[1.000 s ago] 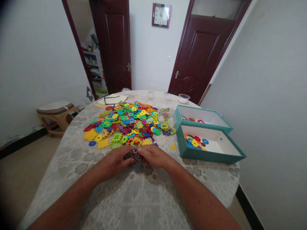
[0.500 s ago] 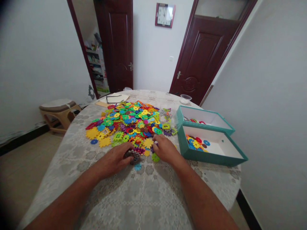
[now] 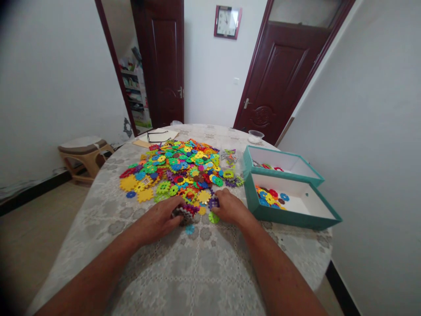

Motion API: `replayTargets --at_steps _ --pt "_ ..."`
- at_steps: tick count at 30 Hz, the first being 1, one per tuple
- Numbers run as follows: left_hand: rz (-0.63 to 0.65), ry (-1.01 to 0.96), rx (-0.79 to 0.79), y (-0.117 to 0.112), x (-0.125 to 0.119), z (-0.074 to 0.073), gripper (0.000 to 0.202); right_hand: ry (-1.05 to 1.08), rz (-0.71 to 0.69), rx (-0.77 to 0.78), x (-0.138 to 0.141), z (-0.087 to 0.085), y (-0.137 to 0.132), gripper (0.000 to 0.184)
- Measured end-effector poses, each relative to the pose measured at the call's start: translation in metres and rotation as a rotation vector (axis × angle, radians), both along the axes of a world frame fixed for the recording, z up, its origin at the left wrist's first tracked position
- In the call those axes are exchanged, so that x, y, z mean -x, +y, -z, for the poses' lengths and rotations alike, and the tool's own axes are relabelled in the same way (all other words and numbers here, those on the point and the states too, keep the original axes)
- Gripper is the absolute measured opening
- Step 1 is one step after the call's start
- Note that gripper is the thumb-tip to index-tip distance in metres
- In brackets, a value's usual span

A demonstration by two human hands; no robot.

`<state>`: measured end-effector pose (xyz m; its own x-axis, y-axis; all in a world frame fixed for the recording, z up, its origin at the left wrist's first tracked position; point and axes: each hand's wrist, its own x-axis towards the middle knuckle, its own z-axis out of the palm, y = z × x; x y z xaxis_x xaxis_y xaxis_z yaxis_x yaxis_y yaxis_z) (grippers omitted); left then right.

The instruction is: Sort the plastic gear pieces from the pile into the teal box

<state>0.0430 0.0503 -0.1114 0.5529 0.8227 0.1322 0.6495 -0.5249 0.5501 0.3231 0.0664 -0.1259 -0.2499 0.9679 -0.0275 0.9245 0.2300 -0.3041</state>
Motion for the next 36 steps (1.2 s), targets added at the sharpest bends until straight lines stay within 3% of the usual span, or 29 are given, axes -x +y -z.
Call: replayTargets --at_steps 6,12,17,22,25,28,36 --pt "0.001 -0.010 0.010 -0.001 0.000 -0.002 0.018 0.024 0.039 0.012 -0.005 -0.001 0.002 0.033" --pt "-0.004 -0.017 0.037 -0.001 0.000 -0.006 0.017 0.267 0.060 -0.067 -0.005 -0.007 0.007 0.006" --pt "-0.029 -0.052 0.047 0.000 -0.001 -0.001 0.020 0.529 -0.143 -0.144 0.021 -0.017 -0.006 0.020" --pt "-0.074 -0.111 0.070 0.002 -0.001 0.008 0.029 0.503 -0.332 -0.120 0.050 -0.020 -0.024 0.027" --pt "-0.097 -0.121 0.062 0.005 -0.001 0.012 0.039 0.498 -0.339 -0.067 0.058 -0.015 -0.027 0.043" --pt "-0.110 -0.124 0.031 0.005 -0.003 0.010 0.036 0.498 -0.320 -0.125 0.063 -0.009 -0.027 0.059" --pt "-0.101 -0.148 0.048 0.004 -0.004 0.000 0.021 0.460 -0.283 -0.043 0.062 -0.023 -0.030 0.033"
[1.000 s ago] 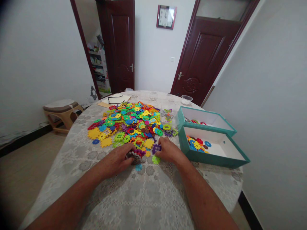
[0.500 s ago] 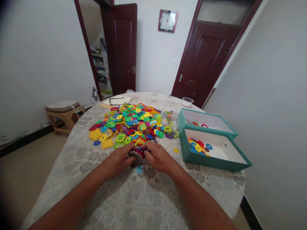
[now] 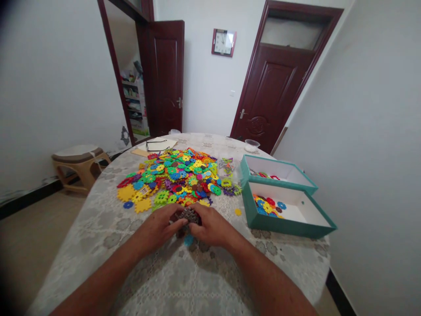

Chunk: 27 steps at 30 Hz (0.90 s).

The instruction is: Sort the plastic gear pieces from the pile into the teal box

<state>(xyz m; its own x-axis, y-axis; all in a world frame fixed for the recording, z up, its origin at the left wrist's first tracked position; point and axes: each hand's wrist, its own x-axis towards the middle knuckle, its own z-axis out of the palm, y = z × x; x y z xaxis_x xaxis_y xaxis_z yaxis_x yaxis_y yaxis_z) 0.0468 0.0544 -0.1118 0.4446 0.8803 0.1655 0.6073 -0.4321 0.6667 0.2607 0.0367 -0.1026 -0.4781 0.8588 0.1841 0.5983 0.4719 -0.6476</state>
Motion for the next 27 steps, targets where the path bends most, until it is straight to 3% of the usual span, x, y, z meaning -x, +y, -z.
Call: replayTargets --at_steps 4,8,11,15,17,20,27 --pt "0.009 0.033 -0.016 0.000 0.005 -0.003 0.018 -0.083 0.051 0.026 -0.019 -0.016 0.003 0.028" --pt "0.022 0.194 -0.021 -0.001 0.014 -0.004 0.021 -0.125 0.161 0.001 -0.056 -0.041 0.017 0.030" --pt "0.073 0.326 0.011 -0.004 0.020 -0.005 0.029 -0.167 0.351 -0.096 -0.098 -0.058 0.040 0.031" --pt "0.099 0.439 0.041 -0.007 0.020 -0.008 0.036 -0.331 0.748 -0.207 -0.160 -0.073 0.084 0.037" --pt "0.100 0.463 0.050 -0.006 0.018 -0.008 0.036 -0.387 0.899 -0.227 -0.186 -0.077 0.104 0.042" --pt "0.106 0.486 0.047 -0.004 0.016 -0.006 0.029 -0.403 0.983 -0.228 -0.211 -0.077 0.123 0.050" --pt "0.125 0.491 0.029 0.000 0.013 0.001 0.014 -0.427 0.977 -0.332 -0.212 -0.061 0.120 0.062"
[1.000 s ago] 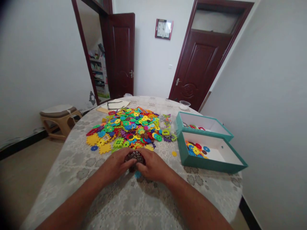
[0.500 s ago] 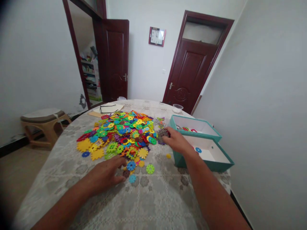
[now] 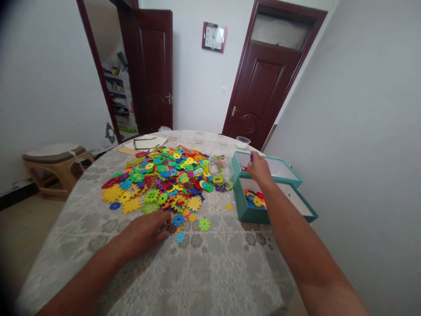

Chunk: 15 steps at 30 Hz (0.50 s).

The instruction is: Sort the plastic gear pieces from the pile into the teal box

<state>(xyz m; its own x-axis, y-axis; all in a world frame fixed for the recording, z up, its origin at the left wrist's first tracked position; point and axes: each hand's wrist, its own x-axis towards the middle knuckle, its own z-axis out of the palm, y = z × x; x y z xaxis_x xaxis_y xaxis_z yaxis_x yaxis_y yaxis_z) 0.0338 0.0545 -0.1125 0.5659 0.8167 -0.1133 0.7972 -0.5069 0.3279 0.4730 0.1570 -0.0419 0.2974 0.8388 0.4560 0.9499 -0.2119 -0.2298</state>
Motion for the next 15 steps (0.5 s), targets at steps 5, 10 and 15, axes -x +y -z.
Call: replayTargets --at_steps 5,10,15 --pt "-0.006 -0.051 -0.017 0.004 0.002 0.009 0.013 -0.035 -0.065 -0.022 0.000 0.006 0.001 0.065" --pt "-0.006 -0.039 -0.016 0.004 0.000 0.008 0.012 -0.019 -0.055 -0.005 -0.009 -0.005 0.002 0.071" --pt "0.002 -0.019 -0.032 0.003 -0.001 0.008 0.013 -0.034 -0.203 -0.123 0.031 -0.006 -0.045 0.053"
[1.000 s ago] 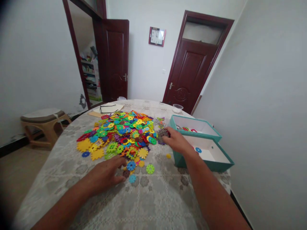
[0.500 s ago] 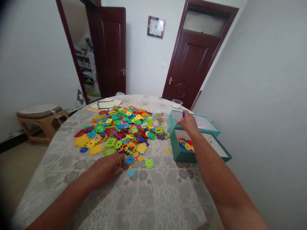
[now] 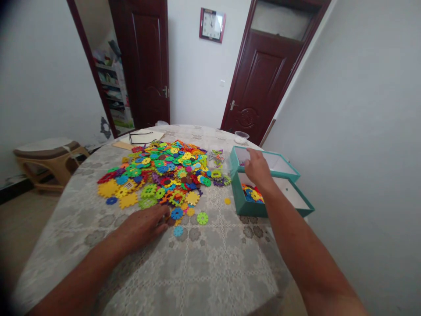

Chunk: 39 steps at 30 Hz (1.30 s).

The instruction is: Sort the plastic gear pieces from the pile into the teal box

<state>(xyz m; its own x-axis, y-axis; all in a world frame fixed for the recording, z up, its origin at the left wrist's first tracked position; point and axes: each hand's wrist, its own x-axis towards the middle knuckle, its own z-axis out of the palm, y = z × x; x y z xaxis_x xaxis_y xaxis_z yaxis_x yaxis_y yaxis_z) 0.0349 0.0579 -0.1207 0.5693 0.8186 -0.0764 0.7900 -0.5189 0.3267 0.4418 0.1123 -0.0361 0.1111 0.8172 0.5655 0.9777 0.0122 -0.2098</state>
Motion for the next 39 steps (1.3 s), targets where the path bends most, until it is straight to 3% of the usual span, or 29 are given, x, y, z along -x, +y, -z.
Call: replayTargets --at_steps 2,5,9,13,17,20,23,25,28,31,35,39 --pt "0.000 -0.013 -0.006 0.000 0.001 0.002 0.014 0.020 -0.165 0.093 0.031 0.019 -0.032 0.043" --pt "-0.011 -0.027 0.013 0.000 0.001 0.003 0.018 0.019 -0.375 0.336 0.076 0.067 -0.076 0.046" --pt "-0.025 -0.023 0.025 0.000 0.000 0.001 0.018 0.021 -0.259 0.428 0.106 0.128 -0.097 0.060" --pt "-0.032 -0.032 0.024 0.000 0.000 0.003 0.018 0.102 -0.147 0.357 0.110 0.149 -0.089 0.062" --pt "-0.034 -0.025 0.021 0.000 -0.001 0.004 0.017 0.147 -0.242 0.342 0.124 0.151 -0.094 0.059" --pt "-0.027 -0.010 0.004 -0.001 -0.002 0.001 0.016 0.206 -0.409 0.378 0.141 0.145 -0.099 0.058" --pt "-0.027 -0.004 -0.010 -0.003 -0.005 -0.004 0.015 0.357 -0.635 0.424 0.148 0.128 -0.093 0.051" --pt "-0.043 -0.008 0.003 -0.004 -0.006 -0.006 0.014 0.464 -0.702 0.436 0.144 0.111 -0.083 0.047" --pt "-0.061 -0.015 0.024 -0.005 -0.006 -0.007 0.012 0.420 -0.658 0.472 0.130 0.089 -0.070 0.037" --pt "-0.062 -0.027 0.015 -0.004 -0.005 -0.005 0.013 0.197 -0.623 0.673 0.122 0.075 -0.066 0.020" --pt "-0.075 -0.036 0.006 -0.003 -0.005 -0.001 0.013 0.028 -0.587 0.756 0.130 0.074 -0.073 0.023" --pt "-0.101 -0.017 -0.017 -0.002 -0.005 0.001 0.017 0.052 -0.603 0.796 0.140 0.077 -0.074 0.023"
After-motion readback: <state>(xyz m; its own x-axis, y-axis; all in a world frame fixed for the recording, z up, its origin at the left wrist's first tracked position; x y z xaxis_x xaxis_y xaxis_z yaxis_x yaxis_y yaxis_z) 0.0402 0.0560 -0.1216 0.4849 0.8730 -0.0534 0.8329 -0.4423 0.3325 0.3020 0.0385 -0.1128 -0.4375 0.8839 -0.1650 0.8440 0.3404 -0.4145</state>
